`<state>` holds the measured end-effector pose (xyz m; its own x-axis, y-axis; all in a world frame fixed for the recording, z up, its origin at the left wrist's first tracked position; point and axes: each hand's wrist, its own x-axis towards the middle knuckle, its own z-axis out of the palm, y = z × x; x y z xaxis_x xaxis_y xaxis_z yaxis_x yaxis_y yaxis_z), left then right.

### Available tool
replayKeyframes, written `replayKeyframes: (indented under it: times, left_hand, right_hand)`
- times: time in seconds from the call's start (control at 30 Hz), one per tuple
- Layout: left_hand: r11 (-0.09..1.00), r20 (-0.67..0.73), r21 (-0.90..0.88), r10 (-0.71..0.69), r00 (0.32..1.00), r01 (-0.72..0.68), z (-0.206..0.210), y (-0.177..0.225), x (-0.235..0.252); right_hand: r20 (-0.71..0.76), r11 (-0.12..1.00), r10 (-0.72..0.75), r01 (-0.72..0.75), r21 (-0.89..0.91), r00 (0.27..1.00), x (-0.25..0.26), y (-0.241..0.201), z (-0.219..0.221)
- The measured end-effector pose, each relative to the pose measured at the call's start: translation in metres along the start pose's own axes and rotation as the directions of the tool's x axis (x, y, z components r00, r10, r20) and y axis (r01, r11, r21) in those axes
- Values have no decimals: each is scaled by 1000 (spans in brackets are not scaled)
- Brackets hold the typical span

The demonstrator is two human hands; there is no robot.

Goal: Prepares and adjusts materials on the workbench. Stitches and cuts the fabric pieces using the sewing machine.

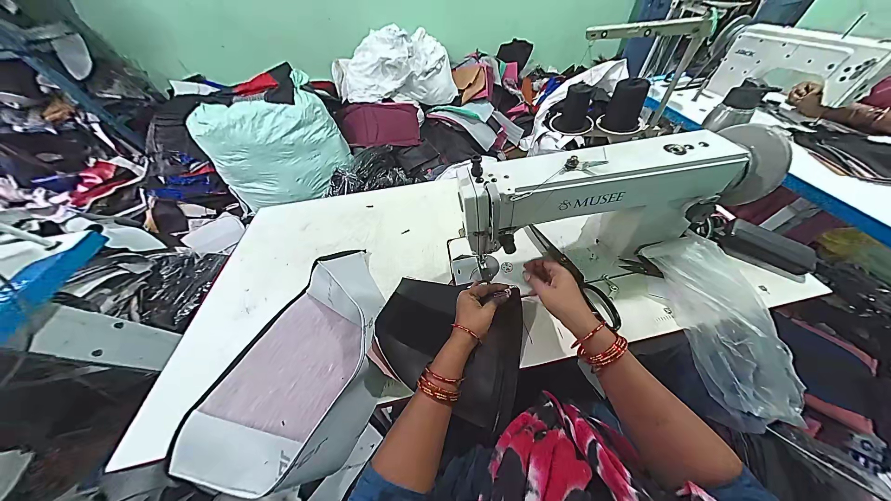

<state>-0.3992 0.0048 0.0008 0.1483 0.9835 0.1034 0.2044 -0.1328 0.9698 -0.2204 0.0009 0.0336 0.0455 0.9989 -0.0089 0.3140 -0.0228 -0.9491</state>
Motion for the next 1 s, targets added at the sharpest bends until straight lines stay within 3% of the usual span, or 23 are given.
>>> replayKeyframes:
  times: [0.07,0.13,0.5,1.0]
  left_hand:
    - [998,-9,-56,-23,1000,23,-1,-1,1]
    - [996,-12,-77,-38,999,37,-2,-2,1]
    - [990,-51,-137,-34,998,27,-2,-3,0]
    - [990,-8,-140,-5,1000,4,-2,-5,1]
  right_hand:
    - [131,991,107,-117,67,986,-7,5,3]
    - [173,975,115,-145,170,978,-14,11,11]
    - [26,940,-1,-8,341,1000,-18,25,34]
    - [171,934,52,-109,342,984,-16,19,25]
